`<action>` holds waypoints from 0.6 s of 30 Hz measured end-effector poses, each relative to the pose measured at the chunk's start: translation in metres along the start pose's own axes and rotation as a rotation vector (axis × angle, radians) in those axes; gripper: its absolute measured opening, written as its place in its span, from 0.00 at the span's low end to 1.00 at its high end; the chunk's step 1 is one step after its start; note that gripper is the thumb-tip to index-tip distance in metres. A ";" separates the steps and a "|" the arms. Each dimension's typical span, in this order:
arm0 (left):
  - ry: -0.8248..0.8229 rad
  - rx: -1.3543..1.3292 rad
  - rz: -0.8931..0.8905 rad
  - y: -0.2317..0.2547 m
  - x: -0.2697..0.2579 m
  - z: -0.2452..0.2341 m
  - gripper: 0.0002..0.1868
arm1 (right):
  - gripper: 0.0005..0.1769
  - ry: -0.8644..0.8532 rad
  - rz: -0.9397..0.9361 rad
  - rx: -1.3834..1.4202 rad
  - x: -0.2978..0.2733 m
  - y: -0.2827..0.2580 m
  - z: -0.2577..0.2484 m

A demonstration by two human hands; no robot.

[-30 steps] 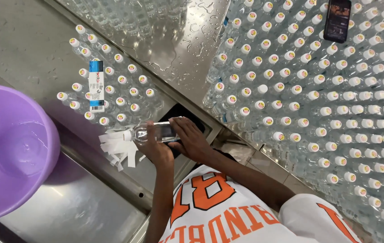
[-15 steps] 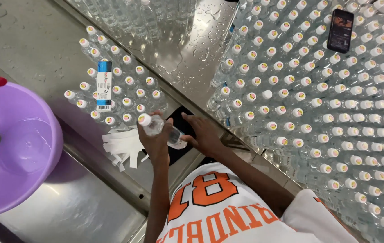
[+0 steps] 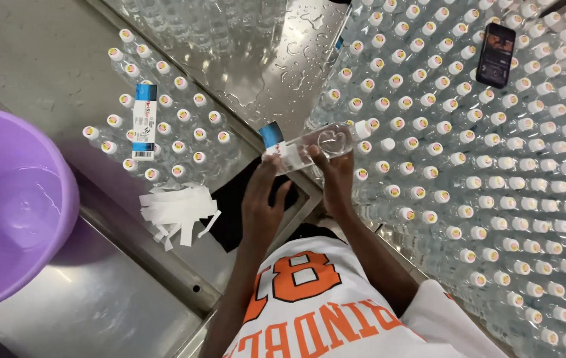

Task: Manual application of adhesive labels to plastic water bottles at a production station.

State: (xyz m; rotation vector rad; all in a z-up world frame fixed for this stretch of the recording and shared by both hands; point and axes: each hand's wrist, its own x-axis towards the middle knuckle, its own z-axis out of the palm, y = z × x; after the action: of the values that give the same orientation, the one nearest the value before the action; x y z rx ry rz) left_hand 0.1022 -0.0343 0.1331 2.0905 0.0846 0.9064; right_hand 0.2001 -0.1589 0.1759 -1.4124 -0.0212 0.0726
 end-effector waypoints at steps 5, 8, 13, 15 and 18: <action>-0.062 0.169 0.054 -0.010 -0.006 0.024 0.31 | 0.41 0.048 -0.031 0.042 -0.018 0.005 -0.001; -0.079 0.220 -0.011 -0.014 -0.006 0.026 0.34 | 0.38 0.028 -0.010 -0.026 -0.027 0.004 0.000; -0.220 -0.018 -0.227 -0.046 -0.042 0.049 0.37 | 0.35 -0.130 0.019 -0.316 -0.029 0.036 -0.044; -0.268 -0.140 -0.296 -0.056 -0.050 0.056 0.34 | 0.26 -0.286 0.071 -0.355 -0.025 0.022 -0.043; -0.301 -0.129 -0.306 -0.054 -0.054 0.045 0.30 | 0.45 -0.481 0.005 -0.445 -0.024 0.030 -0.072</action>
State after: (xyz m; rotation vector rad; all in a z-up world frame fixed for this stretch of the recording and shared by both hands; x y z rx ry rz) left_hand 0.1038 -0.0489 0.0456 2.0001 0.1769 0.3995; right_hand 0.1797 -0.2270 0.1356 -1.8089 -0.4559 0.4320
